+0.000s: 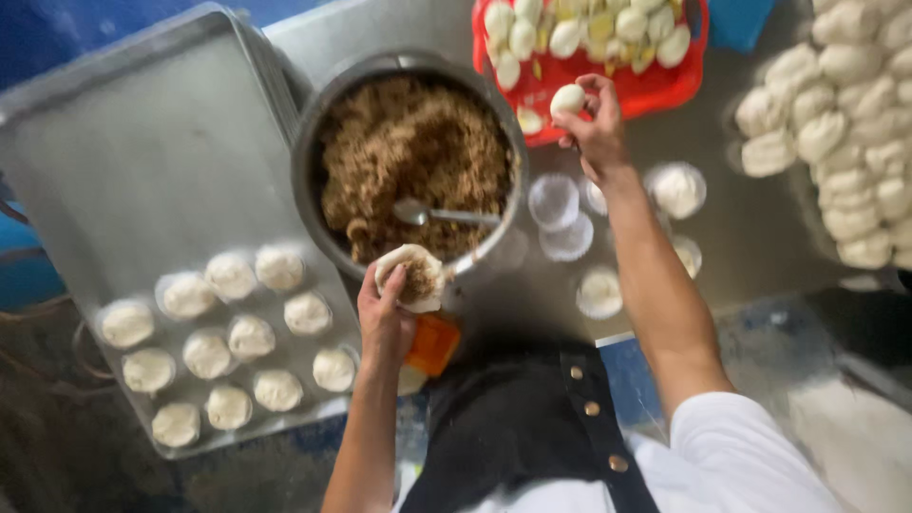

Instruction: The person fills round dough wrappers with a meat mixture using a spoon, then folds and pleats the dough to seal the buns. They place the finished buns into paper liners on a metal tray. The process is repeated continuously throughout the video.

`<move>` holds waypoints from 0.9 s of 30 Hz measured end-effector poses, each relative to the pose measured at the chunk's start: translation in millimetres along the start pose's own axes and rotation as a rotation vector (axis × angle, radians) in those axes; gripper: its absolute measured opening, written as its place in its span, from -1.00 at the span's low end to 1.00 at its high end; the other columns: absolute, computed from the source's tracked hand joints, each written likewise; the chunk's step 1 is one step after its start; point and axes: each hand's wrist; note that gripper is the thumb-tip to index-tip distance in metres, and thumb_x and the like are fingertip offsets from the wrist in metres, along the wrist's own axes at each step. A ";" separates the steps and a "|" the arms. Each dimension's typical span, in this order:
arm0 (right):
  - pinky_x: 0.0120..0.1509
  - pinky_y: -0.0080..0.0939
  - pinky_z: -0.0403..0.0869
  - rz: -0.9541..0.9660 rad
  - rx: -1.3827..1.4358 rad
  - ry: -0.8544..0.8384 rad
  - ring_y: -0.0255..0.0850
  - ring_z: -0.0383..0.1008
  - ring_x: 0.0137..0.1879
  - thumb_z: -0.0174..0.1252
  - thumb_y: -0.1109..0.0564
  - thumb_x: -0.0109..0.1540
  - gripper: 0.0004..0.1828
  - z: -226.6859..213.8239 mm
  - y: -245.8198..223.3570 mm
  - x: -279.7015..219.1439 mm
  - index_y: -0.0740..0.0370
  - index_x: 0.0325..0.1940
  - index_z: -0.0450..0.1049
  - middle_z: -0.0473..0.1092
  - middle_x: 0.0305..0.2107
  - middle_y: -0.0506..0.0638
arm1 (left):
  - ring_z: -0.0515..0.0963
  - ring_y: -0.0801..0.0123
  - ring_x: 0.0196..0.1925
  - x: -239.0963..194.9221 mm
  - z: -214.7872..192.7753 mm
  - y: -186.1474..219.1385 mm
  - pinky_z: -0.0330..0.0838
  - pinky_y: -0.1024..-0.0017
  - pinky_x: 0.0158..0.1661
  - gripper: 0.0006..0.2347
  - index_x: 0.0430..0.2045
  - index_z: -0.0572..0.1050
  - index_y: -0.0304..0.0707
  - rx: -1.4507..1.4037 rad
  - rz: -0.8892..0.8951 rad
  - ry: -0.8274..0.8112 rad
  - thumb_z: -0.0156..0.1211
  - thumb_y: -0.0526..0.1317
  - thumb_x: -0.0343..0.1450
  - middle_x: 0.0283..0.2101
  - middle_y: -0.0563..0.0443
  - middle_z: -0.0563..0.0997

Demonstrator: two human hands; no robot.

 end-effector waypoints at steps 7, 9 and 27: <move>-0.14 -0.35 0.50 0.261 -0.268 -0.229 -0.31 0.47 -0.14 0.35 0.29 0.22 -0.39 -10.5 19.1 -211.5 0.24 0.36 0.41 0.46 -0.16 0.01 | 0.64 0.32 -0.05 -34.8 -9.5 -53.6 0.57 0.35 -0.03 -0.75 0.02 0.48 -0.44 0.246 -0.179 -0.209 0.24 -0.30 0.49 -0.06 -0.09 0.63; -0.20 -0.29 0.46 0.344 -0.365 -0.219 -0.24 0.45 -0.24 0.36 0.23 0.20 -0.37 -2.0 49.5 -247.7 0.24 0.37 0.40 0.48 -0.21 0.10 | 0.64 0.39 -0.07 -38.1 -15.1 -76.8 0.55 0.43 -0.04 -0.74 0.02 0.51 -0.43 0.390 -0.182 -0.285 0.25 -0.26 0.50 -0.07 -0.06 0.64; 0.05 -0.15 0.55 -0.050 -0.704 0.123 -0.06 0.60 -0.03 0.27 0.26 0.29 -0.58 9.1 116.9 -314.3 0.35 0.23 0.46 0.53 -0.08 0.20 | 0.64 0.43 -0.12 -15.1 -39.0 -167.9 0.59 0.45 -0.08 -0.70 0.00 0.51 -0.41 0.496 -0.248 -0.515 0.27 -0.17 0.47 -0.13 -0.04 0.65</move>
Point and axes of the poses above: each hand's wrist, its own x-axis towards the middle knuckle, its own z-axis out of the palm, y = z × x
